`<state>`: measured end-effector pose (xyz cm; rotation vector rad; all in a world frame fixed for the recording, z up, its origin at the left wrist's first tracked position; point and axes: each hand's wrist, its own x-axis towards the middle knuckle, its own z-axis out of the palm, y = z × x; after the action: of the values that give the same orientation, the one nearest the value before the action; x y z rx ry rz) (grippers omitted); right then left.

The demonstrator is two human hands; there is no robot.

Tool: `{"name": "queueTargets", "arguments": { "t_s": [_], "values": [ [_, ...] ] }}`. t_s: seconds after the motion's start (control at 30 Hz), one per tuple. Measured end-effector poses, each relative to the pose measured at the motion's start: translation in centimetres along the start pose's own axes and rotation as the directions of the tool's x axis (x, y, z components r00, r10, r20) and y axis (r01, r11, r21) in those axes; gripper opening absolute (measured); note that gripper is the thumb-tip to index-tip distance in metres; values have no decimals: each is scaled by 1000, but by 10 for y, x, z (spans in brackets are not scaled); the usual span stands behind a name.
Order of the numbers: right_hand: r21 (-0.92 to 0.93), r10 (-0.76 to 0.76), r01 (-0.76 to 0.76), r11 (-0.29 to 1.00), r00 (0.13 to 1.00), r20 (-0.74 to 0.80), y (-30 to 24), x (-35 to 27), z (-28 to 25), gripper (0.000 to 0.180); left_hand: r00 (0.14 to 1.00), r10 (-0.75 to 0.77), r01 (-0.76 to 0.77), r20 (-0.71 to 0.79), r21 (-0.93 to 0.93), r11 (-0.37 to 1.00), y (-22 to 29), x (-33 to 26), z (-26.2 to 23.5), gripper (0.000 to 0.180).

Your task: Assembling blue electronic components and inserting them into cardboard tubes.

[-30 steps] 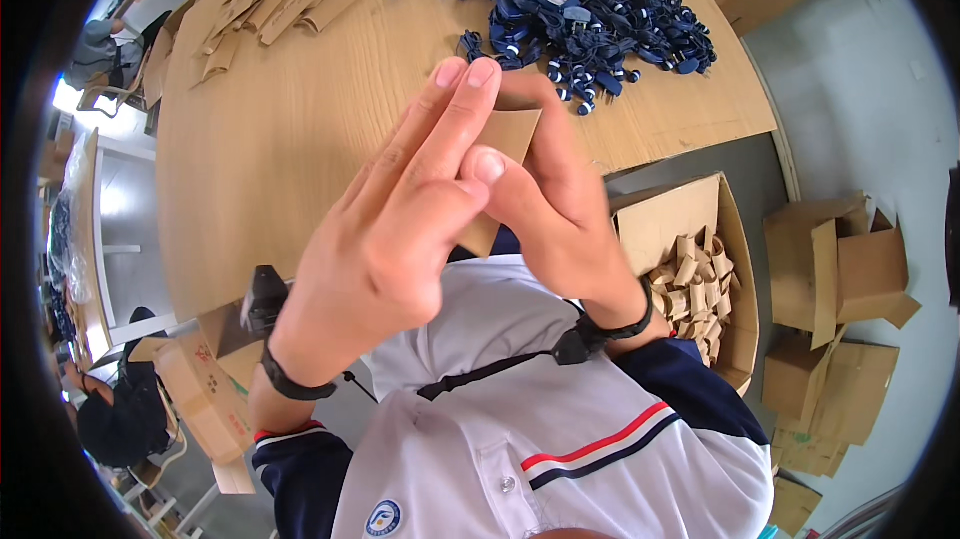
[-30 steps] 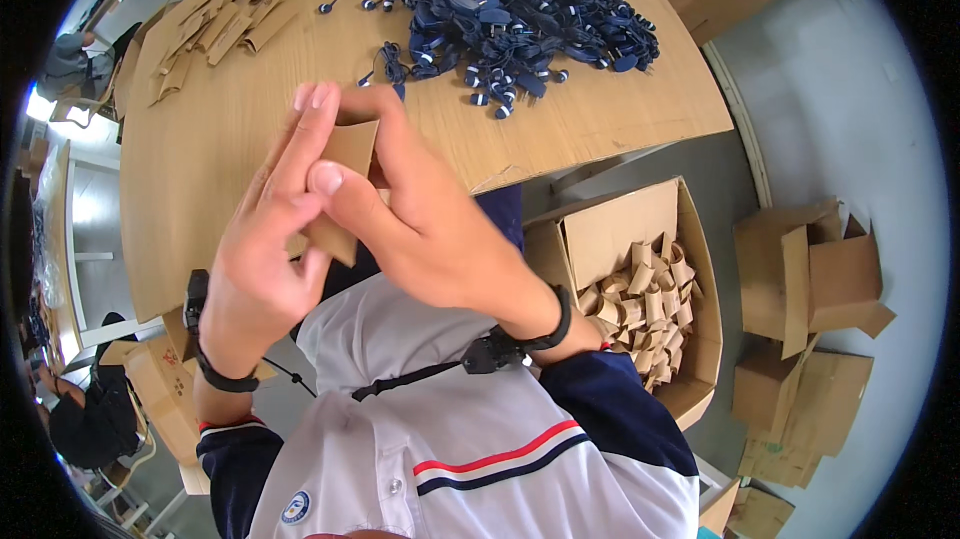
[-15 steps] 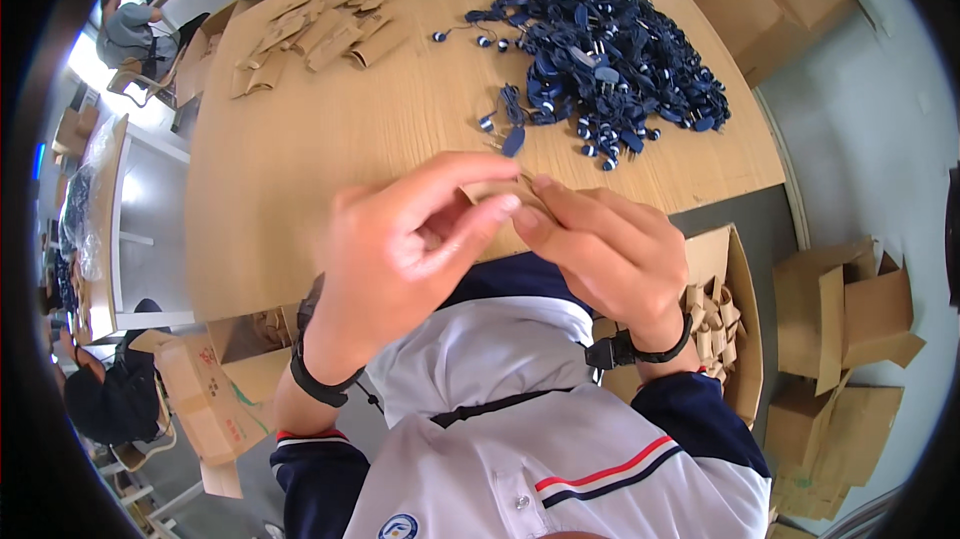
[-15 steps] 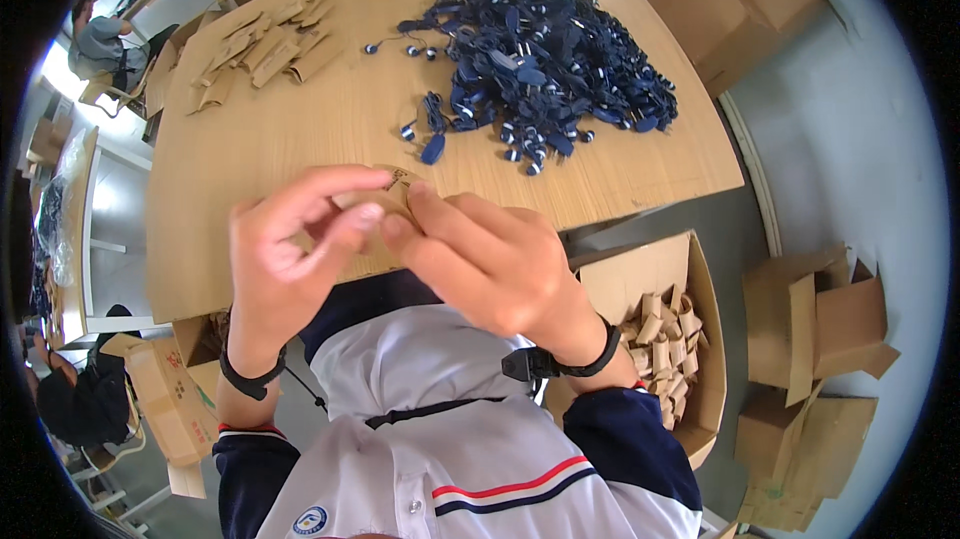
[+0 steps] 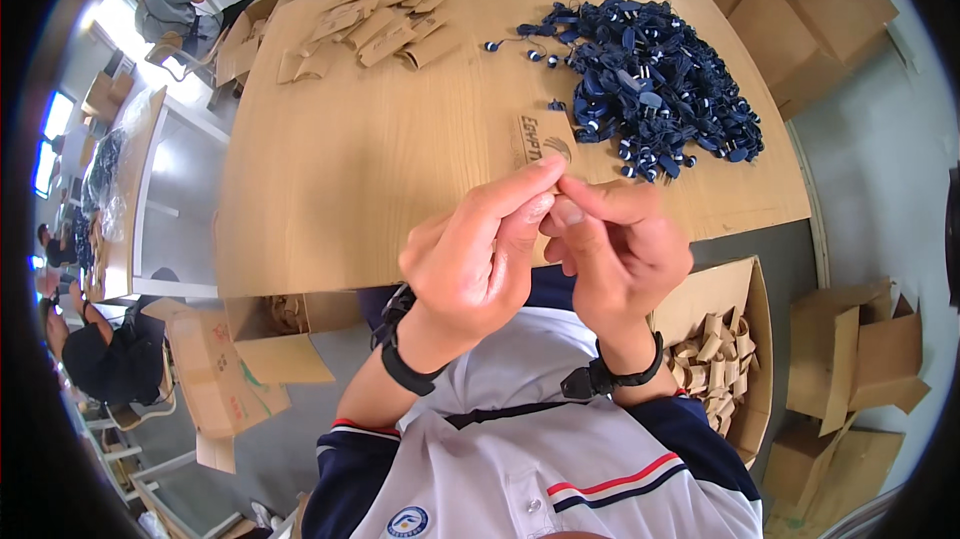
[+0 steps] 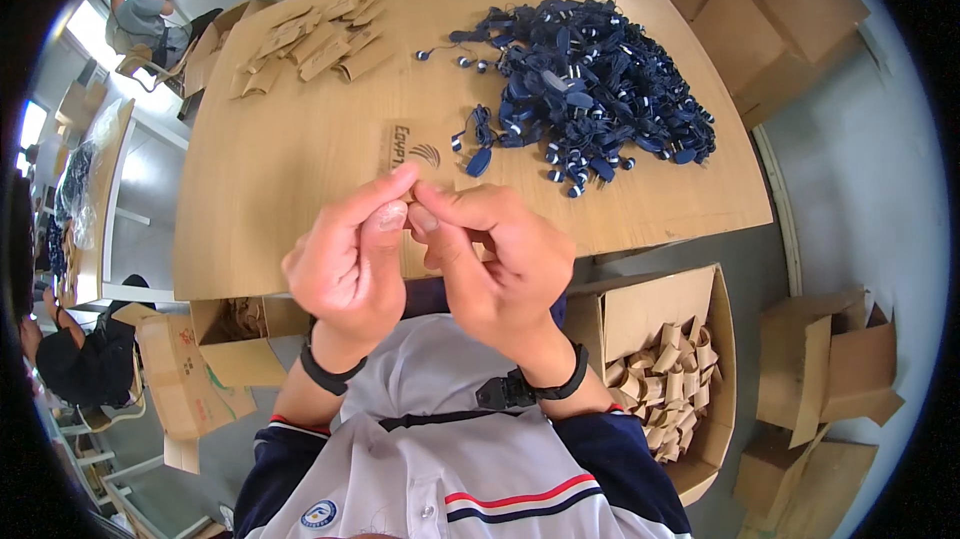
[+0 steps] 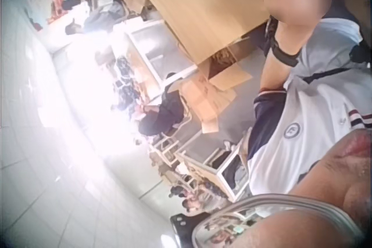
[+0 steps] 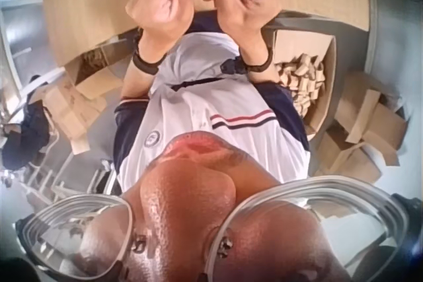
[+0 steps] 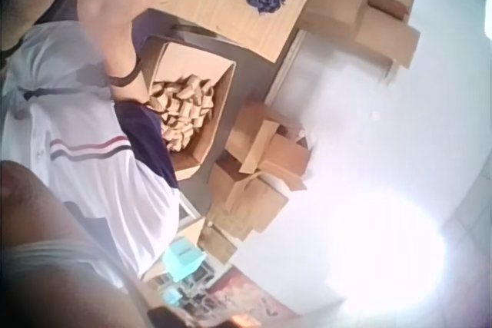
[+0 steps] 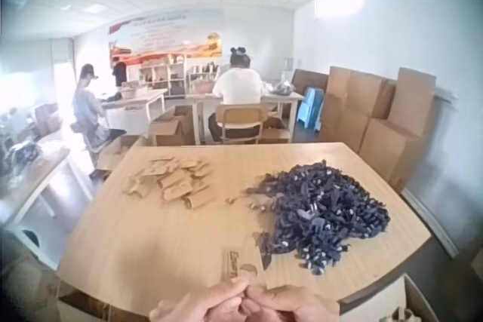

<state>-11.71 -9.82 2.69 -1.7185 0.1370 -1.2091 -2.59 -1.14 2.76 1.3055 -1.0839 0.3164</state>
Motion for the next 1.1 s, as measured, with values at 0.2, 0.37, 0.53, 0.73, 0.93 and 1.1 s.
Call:
{"name": "queueTargets", "arguments": {
  "t_s": [0.2,0.37,0.53,0.73,0.93,1.1],
  "values": [
    [-414,-133,305,858,909,395,-1,21,-40,54,794,-490,590,358,-262,764,34,1,-26,16],
    [-162,47,38,986,870,492,17,10,-41,36,650,-537,760,538,-479,439,28,-16,-15,23],
    [98,202,-579,809,430,880,20,5,-55,35,317,-459,748,830,79,659,21,28,-39,22],
    [-20,54,-812,583,14,998,42,4,-42,53,332,108,448,937,-257,856,-9,35,-20,9],
    [414,-192,-859,301,371,909,51,-3,-57,47,747,135,270,651,-482,834,-1,8,-14,40],
    [265,721,-850,455,526,451,1,-39,-55,48,768,445,-385,461,-224,896,0,-4,-2,68]
  ]
}}
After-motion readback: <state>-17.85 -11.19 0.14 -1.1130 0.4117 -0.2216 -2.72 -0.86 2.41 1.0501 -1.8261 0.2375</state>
